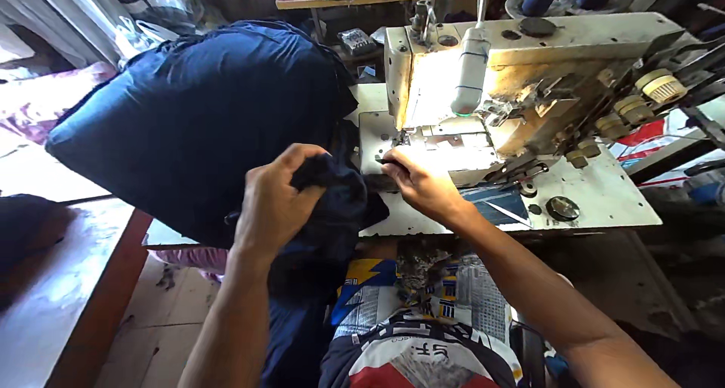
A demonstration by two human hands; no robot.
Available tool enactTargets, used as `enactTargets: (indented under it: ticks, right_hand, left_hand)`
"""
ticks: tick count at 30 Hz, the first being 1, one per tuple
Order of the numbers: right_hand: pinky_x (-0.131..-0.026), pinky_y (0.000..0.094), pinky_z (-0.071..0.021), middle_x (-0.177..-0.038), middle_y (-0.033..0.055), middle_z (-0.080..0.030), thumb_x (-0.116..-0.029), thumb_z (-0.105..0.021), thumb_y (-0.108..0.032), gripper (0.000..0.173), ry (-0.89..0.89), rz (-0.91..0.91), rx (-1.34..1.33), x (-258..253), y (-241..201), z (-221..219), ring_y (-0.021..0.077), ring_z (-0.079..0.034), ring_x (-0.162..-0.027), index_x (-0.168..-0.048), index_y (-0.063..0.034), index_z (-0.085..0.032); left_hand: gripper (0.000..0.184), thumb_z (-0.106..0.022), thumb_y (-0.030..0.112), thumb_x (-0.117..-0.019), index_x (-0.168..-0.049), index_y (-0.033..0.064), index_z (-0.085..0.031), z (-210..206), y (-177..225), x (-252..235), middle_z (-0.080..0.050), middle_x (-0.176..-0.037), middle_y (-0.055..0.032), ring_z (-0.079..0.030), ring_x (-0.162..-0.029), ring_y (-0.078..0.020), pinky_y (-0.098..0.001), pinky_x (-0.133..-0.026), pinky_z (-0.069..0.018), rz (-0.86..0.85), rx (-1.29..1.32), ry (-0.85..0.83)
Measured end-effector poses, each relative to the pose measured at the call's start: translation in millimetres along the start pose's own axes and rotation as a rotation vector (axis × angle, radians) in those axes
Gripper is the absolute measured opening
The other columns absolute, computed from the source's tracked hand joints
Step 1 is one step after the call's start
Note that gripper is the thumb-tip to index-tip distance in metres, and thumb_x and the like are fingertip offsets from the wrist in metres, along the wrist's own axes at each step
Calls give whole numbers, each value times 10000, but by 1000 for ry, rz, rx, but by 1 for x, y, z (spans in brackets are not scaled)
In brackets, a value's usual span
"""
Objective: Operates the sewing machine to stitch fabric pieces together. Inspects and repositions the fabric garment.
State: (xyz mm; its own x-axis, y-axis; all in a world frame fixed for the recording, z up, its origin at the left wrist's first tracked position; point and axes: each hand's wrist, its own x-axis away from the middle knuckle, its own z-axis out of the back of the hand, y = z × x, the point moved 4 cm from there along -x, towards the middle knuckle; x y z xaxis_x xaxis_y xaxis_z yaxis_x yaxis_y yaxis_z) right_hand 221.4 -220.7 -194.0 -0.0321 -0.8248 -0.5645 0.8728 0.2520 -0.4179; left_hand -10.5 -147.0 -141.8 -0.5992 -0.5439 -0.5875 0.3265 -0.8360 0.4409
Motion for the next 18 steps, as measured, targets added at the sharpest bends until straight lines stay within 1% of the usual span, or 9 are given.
enactTargets:
  ticks: [2,4,5,7,9,11,14,16,18]
  right_hand:
    - [-626,295,-565,-907,27,-671,-1015,-646,-259,226,47,-47,-282,5,-27,15,97,-621,-704,-1139,-74,-686]
    - [-525,250,-516,-946,46,-672,-950,-745,-267,419,45,-10,-529,5,-60,26,77,-565,-619,-1268,-20,-631]
    - [-507,233,-493,-1009,55,-694,-908,-793,-271,556,20,32,-587,3,-76,28,63,-549,-605,-1354,-8,-590]
    - [-576,260,-575,-1009,35,-725,-846,-854,-227,669,-51,109,-554,-4,-99,30,69,-640,-679,-1410,-29,-555]
    - [-580,322,-580,-853,11,-714,-809,-810,-74,473,-26,159,-446,-9,-112,34,98,-658,-674,-1260,-50,-669]
    - [-574,336,-555,-836,13,-702,-819,-768,-58,276,64,186,-292,-12,-120,53,115,-650,-688,-1093,-72,-733]
    - [-563,335,-525,-858,48,-690,-895,-738,-83,232,208,165,-112,-21,-128,94,139,-634,-683,-1125,-67,-719]
    - [-558,298,-511,-815,6,-707,-900,-702,-127,176,353,163,-17,-40,-129,114,82,-627,-650,-1068,-98,-746]
    - [-593,272,-489,-764,-33,-700,-921,-676,-161,100,478,170,28,-52,-136,132,34,-605,-644,-943,-121,-765]
  left_hand:
    - [290,-680,174,-939,-1227,145,-673,19,11,4,-715,-1121,8,-684,-998,-63,-310,-873,-586,6,-50,27]
    - [316,-652,171,-951,-1265,135,-655,27,27,6,-682,-1196,-9,-657,-1070,-77,-303,-922,-560,-5,-65,14]
    - [354,-644,170,-946,-1299,136,-635,29,36,6,-661,-1223,-13,-644,-1089,-86,-309,-928,-552,-19,-67,-3]
    - [452,-648,176,-927,-1369,146,-563,36,50,7,-628,-1259,-1,-628,-1109,-89,-308,-925,-558,-51,-44,-58]
    - [502,-669,237,-928,-1392,177,-487,50,58,10,-616,-1252,40,-633,-1084,-71,-282,-885,-580,-83,-14,-123]
    - [502,-710,344,-932,-1358,209,-480,73,58,20,-628,-1230,63,-655,-1051,-69,-278,-853,-597,-106,13,-172]
    - [489,-812,462,-849,-1209,207,-602,109,43,42,-654,-1144,59,-652,-1022,-96,-286,-843,-585,-240,93,-176]
    - [472,-845,494,-792,-1111,186,-683,126,45,53,-672,-1118,56,-655,-1025,-90,-272,-853,-585,-282,34,-164]
    - [433,-800,505,-820,-1073,157,-744,139,58,61,-675,-1135,30,-648,-1012,-64,-255,-839,-560,-259,-143,-180]
